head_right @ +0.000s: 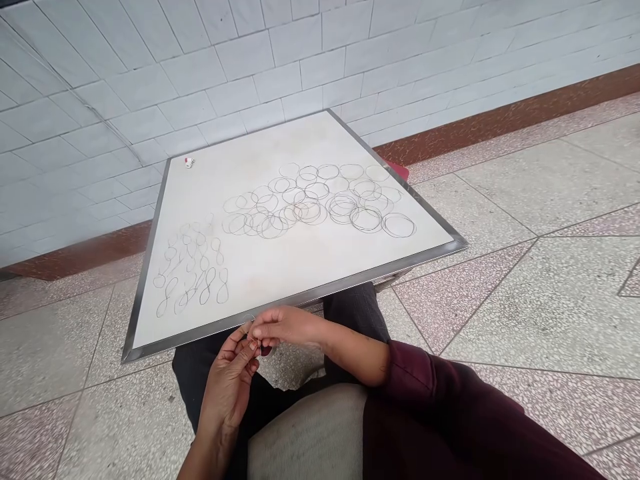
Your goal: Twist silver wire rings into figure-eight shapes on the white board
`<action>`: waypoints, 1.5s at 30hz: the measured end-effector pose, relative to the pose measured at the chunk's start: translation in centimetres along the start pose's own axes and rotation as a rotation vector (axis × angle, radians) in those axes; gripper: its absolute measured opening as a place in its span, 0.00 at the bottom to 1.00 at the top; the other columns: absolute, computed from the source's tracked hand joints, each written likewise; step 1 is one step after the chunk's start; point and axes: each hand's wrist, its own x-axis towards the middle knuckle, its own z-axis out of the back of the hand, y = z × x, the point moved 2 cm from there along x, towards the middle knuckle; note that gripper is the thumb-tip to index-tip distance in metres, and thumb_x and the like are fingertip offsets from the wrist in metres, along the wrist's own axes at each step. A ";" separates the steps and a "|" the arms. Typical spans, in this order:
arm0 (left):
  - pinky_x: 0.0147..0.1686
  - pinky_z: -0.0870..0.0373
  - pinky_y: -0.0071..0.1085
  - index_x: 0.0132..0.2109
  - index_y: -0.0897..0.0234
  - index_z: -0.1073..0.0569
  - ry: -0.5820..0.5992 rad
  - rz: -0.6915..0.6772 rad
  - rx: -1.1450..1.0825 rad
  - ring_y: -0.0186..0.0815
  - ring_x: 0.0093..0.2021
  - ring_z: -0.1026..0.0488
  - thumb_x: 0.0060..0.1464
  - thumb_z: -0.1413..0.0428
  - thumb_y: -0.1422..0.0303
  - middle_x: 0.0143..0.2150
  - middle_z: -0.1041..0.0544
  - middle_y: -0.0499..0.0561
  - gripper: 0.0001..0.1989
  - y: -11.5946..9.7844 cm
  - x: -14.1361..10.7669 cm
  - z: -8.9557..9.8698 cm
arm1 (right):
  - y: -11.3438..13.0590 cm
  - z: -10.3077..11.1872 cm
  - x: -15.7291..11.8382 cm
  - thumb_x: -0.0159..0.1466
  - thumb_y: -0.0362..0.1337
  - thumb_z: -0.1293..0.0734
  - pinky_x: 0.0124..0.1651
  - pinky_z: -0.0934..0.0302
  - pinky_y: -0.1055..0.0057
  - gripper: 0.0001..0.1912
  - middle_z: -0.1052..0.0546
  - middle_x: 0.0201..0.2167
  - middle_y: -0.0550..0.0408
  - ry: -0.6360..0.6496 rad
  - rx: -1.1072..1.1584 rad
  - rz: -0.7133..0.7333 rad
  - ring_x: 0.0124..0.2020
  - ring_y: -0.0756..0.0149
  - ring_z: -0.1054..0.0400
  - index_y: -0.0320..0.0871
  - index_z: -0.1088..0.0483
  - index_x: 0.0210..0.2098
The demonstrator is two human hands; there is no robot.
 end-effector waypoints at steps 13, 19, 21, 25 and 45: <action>0.24 0.40 0.21 0.43 0.63 0.21 0.015 0.016 -0.018 0.25 0.27 0.31 0.39 0.29 0.69 0.30 0.24 0.46 0.20 -0.1 0.0 -0.1 | 0.3 -0.4 0.0 0.57 0.52 0.28 0.39 0.36 0.70 0.21 0.21 0.34 0.54 -0.086 -0.101 0.062 0.32 0.69 0.30 0.41 0.21 0.40; 0.25 0.36 0.20 0.44 0.63 0.20 0.035 0.056 -0.050 0.26 0.28 0.28 0.40 0.29 0.69 0.29 0.24 0.47 0.20 0.1 0.1 0.4 | -0.5 -0.6 0.3 0.59 0.50 0.28 0.37 0.38 0.70 0.20 0.23 0.28 0.55 -0.109 -0.056 0.110 0.30 0.69 0.31 0.41 0.21 0.42; 0.28 0.32 0.21 0.45 0.63 0.20 0.033 0.065 -0.060 0.28 0.31 0.26 0.40 0.29 0.69 0.31 0.22 0.49 0.21 0.0 0.1 0.5 | -0.5 -0.6 0.3 0.58 0.50 0.28 0.36 0.38 0.71 0.20 0.23 0.27 0.56 -0.139 -0.040 0.113 0.29 0.70 0.32 0.41 0.21 0.41; 0.33 0.27 0.23 0.46 0.64 0.20 0.039 0.079 -0.077 0.32 0.35 0.23 0.40 0.29 0.69 0.34 0.20 0.52 0.22 -0.3 -0.1 0.6 | -0.3 -0.4 0.3 0.55 0.49 0.26 0.35 0.39 0.72 0.20 0.23 0.29 0.56 -0.175 -0.026 0.118 0.30 0.71 0.34 0.41 0.20 0.41; 0.24 0.38 0.20 0.45 0.63 0.20 0.064 -0.003 0.042 0.26 0.28 0.31 0.43 0.31 0.68 0.30 0.23 0.49 0.19 -0.3 0.2 0.7 | -0.5 -0.8 0.1 0.59 0.48 0.29 0.36 0.38 0.71 0.19 0.25 0.25 0.57 -0.175 -0.110 0.125 0.27 0.71 0.35 0.42 0.20 0.43</action>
